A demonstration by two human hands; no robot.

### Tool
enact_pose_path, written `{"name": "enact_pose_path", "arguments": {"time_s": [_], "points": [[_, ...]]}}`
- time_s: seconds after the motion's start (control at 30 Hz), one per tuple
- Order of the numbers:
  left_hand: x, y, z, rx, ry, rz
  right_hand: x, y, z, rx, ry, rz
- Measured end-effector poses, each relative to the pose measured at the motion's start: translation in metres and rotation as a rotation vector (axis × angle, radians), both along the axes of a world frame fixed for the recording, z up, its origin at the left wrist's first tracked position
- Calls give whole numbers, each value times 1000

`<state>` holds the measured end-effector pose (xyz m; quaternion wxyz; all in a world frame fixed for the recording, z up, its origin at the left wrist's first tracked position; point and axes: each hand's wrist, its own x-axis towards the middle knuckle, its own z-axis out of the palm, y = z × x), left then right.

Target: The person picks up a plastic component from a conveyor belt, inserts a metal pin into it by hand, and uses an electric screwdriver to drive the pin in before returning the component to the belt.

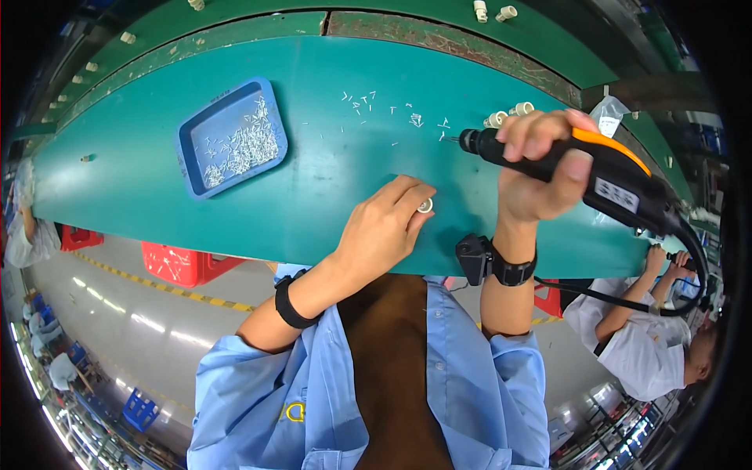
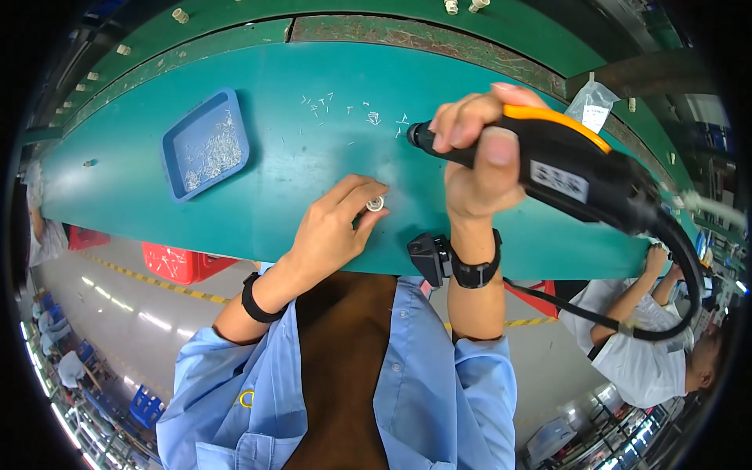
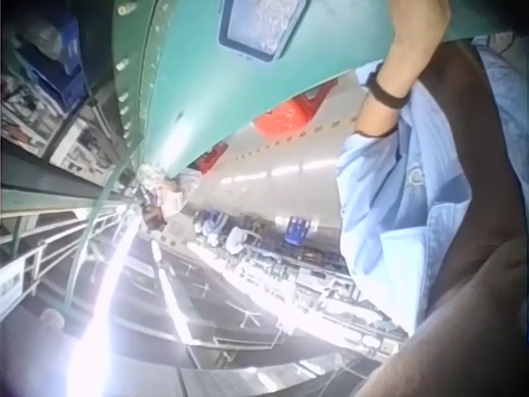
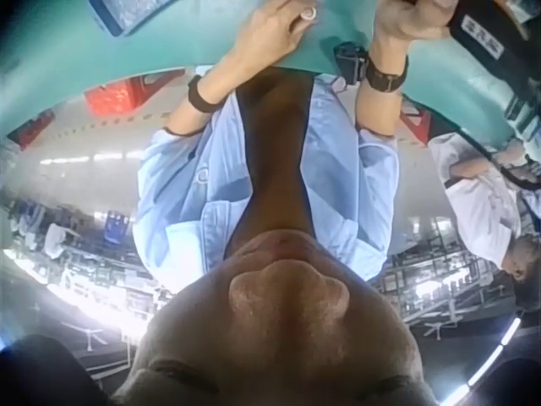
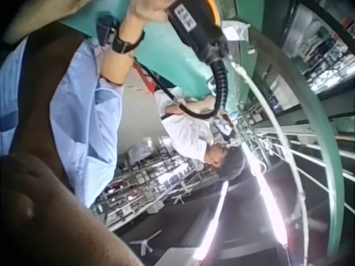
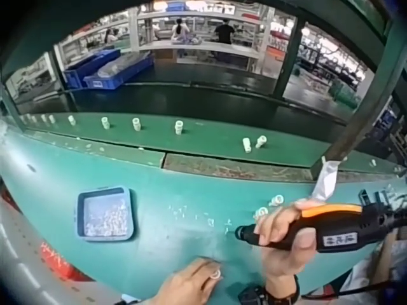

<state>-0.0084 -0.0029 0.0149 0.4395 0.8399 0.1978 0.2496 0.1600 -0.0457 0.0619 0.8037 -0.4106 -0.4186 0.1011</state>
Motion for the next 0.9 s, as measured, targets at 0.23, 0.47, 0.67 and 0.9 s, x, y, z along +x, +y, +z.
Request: {"name": "enact_pose_path", "arguments": {"time_s": [0.23, 0.47, 0.67, 0.9], "points": [[4, -1, -7, -48, -10, 30, 7, -27, 28, 61, -51, 58], [14, 6, -16, -19, -50, 74, 3, -33, 31, 133, -38, 106], [11, 3, 6, -48, -38, 148, -2, -36, 35, 149, -41, 155], [11, 13, 21, 186, -206, 144, -12, -49, 61, 118, -34, 332]]}}
